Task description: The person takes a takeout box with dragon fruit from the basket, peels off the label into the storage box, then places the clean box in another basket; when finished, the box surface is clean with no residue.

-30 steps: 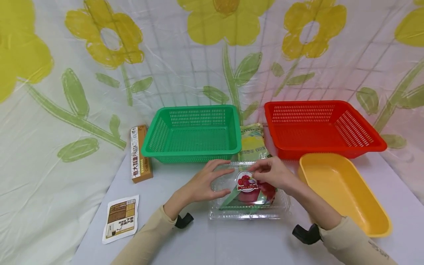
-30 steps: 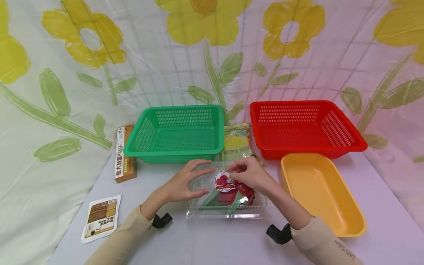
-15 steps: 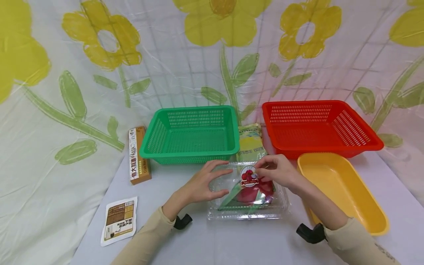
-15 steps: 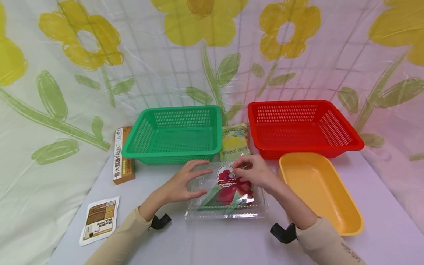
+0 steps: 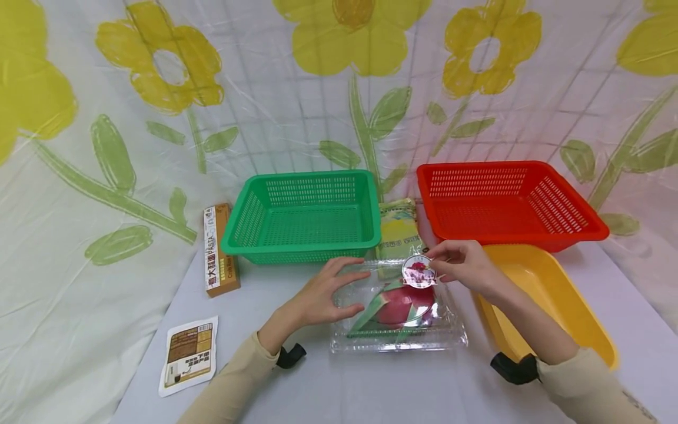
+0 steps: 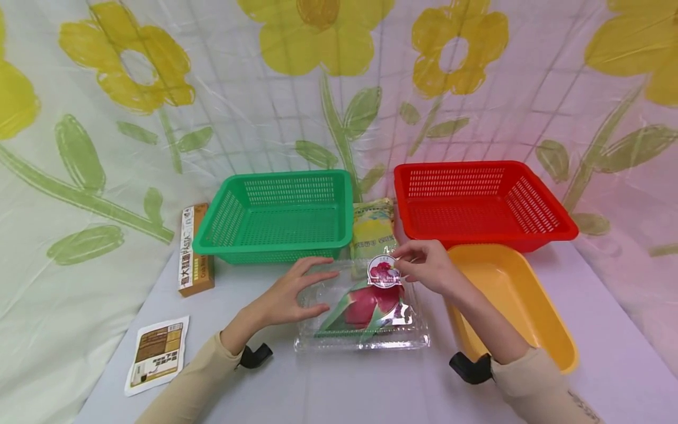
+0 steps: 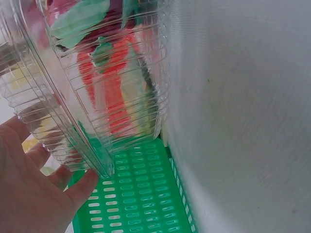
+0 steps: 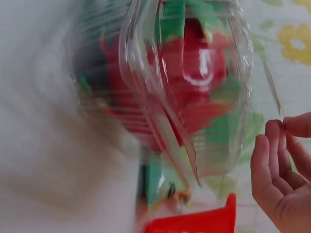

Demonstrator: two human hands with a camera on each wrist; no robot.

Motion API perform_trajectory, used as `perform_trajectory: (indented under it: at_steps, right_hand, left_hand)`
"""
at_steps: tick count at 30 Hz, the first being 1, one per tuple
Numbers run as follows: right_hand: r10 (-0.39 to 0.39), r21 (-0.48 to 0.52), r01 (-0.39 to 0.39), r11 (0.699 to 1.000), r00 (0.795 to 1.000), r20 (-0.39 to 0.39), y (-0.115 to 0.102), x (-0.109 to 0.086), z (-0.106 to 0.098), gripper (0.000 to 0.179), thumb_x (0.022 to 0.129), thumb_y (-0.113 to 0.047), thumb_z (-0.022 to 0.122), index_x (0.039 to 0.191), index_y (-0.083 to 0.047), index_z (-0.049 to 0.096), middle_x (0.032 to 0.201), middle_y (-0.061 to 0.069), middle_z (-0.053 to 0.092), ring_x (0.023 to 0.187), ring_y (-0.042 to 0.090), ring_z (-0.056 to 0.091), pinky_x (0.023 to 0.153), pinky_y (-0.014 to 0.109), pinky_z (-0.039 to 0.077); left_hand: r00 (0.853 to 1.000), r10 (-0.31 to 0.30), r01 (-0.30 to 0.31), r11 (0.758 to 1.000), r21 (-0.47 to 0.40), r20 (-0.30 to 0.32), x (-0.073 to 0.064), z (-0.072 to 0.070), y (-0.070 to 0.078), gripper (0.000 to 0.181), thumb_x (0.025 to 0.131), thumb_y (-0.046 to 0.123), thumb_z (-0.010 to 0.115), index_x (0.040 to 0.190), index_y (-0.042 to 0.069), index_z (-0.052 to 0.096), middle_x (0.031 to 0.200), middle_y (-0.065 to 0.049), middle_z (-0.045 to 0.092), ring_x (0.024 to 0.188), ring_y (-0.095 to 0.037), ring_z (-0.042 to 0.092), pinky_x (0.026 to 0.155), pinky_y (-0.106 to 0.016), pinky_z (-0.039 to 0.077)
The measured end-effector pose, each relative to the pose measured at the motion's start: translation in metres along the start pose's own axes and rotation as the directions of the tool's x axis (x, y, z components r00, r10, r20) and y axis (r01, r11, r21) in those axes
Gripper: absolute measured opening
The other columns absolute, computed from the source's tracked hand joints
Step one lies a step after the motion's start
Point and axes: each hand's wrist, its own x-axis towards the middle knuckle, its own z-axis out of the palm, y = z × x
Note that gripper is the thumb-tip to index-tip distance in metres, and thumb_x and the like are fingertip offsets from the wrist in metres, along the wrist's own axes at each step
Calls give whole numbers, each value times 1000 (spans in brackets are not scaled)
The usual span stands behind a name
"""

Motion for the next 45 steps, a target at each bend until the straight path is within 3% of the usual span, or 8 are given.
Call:
perform_trajectory:
  at_steps: [5,13,21,28,36,45]
  right_hand:
    - [12,-43,-14,999,999,-39,5,-2,-12,26,93,-10,68,113,8,66,102,21,69,81,19,68,71,30,59]
    - [47,-101,-55,993,996,-79,12,-7,-33,28,94,-13,66,115,6,66,103,21,69,82,27,68,71,31,59]
    - [83,-140,-97,985,991,-104,21,-13,-57,30,96,-14,64,117,8,65,102,19,69,79,17,67,72,31,59]
    - [170,-189,-190,964,979,-115,28,-20,-74,35,97,-19,64,120,6,63,103,15,69,85,21,66,72,25,57]
    - [198,-249,-233,940,967,-160,40,-28,-93,39,97,-23,64,123,5,62,107,19,67,85,17,64,70,23,56]
    - [205,-305,-254,918,961,-183,52,-31,-115,37,97,-19,64,120,9,61,94,13,70,77,17,66,65,25,57]
  left_hand:
    - [1000,-5,5,1000,2,2,0,0,0,61,85,40,72,139,16,58,151,-4,40,140,-23,32,109,-50,37]
    - [999,33,-33,999,10,-25,0,3,-2,61,84,38,72,138,13,58,148,-10,42,138,-25,34,104,-52,42]
    - [1000,19,-19,1000,0,-19,-1,1,-1,61,85,38,72,139,15,58,150,-9,41,139,-24,33,105,-51,41]
    - [1000,5,-5,1000,-8,-16,-3,-1,0,61,85,38,72,140,16,57,149,-9,42,139,-24,34,104,-52,41]
    - [1000,-6,5,1000,-7,-6,-2,-1,1,61,86,39,71,140,16,57,150,-8,41,140,-22,32,106,-51,39]
    - [1000,6,-7,1000,-16,-7,-1,0,0,60,86,38,72,139,13,58,150,-10,41,140,-23,32,107,-52,39]
